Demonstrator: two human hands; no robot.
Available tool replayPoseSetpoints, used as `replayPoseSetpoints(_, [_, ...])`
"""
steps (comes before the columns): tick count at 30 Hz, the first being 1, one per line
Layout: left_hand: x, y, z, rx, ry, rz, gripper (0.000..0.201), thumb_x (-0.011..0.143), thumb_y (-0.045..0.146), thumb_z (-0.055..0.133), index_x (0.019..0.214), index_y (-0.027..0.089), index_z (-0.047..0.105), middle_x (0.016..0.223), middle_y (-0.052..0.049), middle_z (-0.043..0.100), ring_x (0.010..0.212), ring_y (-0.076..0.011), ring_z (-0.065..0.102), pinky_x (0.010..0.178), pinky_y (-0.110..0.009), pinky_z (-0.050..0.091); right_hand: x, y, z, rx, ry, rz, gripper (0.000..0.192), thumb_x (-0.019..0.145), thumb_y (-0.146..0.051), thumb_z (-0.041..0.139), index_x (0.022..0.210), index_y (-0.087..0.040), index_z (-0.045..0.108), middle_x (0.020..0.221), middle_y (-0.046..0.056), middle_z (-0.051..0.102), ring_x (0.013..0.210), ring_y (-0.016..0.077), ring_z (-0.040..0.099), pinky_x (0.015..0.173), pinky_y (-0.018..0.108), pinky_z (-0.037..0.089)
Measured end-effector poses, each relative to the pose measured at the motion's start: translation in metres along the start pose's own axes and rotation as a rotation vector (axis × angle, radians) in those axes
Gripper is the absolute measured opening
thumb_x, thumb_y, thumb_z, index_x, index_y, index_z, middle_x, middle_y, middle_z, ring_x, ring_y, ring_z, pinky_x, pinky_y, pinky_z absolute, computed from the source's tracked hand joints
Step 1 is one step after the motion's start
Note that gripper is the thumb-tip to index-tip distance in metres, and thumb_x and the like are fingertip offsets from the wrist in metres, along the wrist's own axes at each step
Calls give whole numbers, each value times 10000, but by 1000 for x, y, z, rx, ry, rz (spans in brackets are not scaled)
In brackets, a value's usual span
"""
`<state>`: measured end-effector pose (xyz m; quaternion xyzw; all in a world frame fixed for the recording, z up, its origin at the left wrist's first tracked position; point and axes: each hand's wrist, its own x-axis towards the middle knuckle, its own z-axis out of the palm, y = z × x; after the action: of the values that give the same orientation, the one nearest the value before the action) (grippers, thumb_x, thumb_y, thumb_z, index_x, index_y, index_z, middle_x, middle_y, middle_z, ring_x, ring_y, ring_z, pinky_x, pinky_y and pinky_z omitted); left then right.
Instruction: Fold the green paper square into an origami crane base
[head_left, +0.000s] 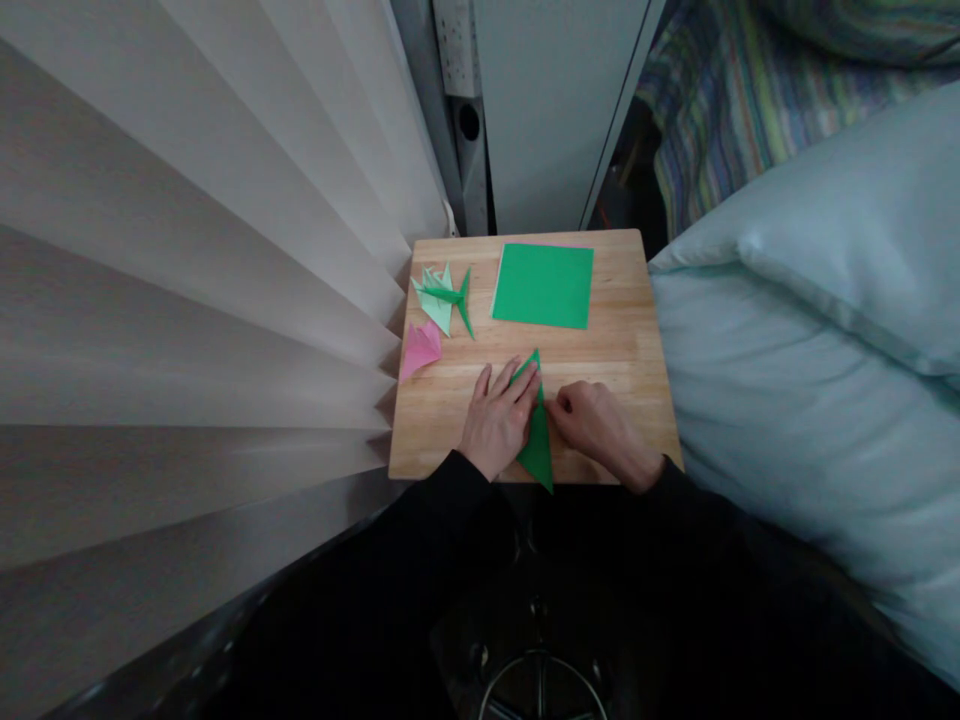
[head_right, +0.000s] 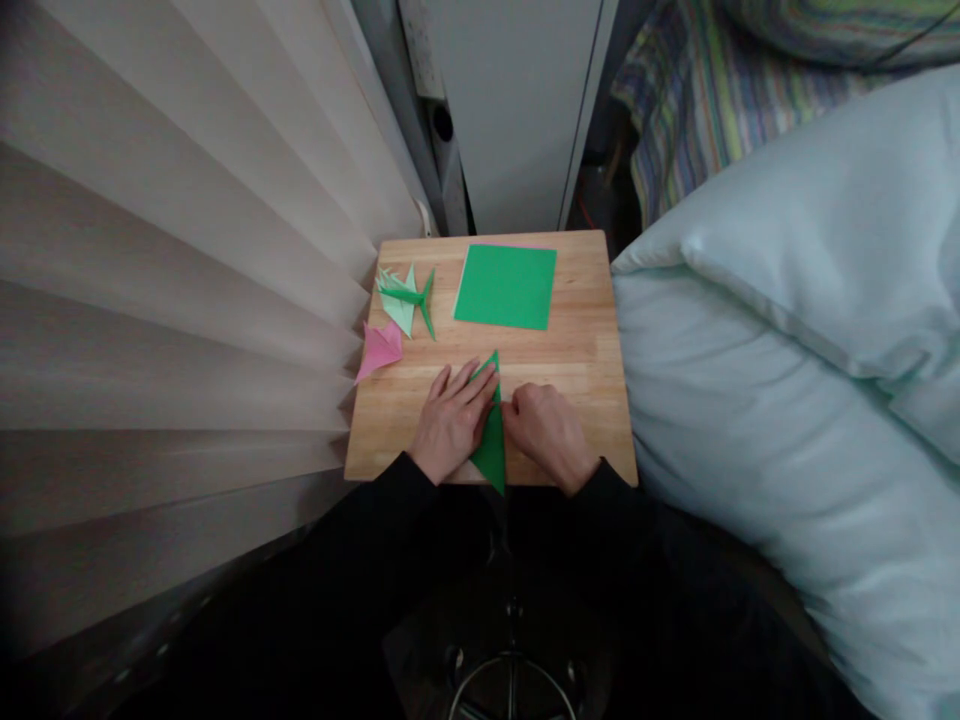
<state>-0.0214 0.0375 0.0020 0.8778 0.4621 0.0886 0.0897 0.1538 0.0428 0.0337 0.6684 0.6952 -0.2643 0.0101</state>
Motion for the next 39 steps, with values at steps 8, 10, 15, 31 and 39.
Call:
replayPoseSetpoints(8, [6,-19,-10,-109,-110,112,457,1061,173,441,1484,286,573,1614,0,524,1575,-293,344,1264,-588,253,21,30,-15,104,155,28,280,959,-363,661,746,-181,678,769,93,761,702,201,650,617,303,344])
replayPoseSetpoints(10, [8,-22,-13,-137,-154,129,462,1065,161,433,1487,293,568,1606,9,531,1577,-286,342,1272,-585,234,23,30,-15,126,162,23,277,940,-380,693,742,-187,676,761,79,752,700,195,636,620,299,346])
replayPoseSetpoints(15, [12,-29,-18,-181,-215,150,455,1057,160,473,1483,285,569,1576,-5,565,1588,-250,328,1294,-567,197,27,32,-13,141,196,4,265,933,-389,711,756,-193,687,766,70,748,707,194,627,617,296,338])
replayPoseSetpoints(31, [14,-32,-17,-177,-195,138,465,1026,204,562,1479,307,577,1612,-43,524,1582,-224,348,1283,-532,245,33,23,-7,14,271,38,316,991,-476,632,862,-195,696,808,90,759,711,211,640,578,305,268])
replayPoseSetpoints(39, [14,-34,-18,-169,-220,161,504,1020,203,560,1521,235,524,1640,-68,486,1591,-232,327,1305,-524,203,29,16,-9,-19,254,77,357,1033,-477,557,891,-184,703,839,119,772,697,215,642,585,308,259])
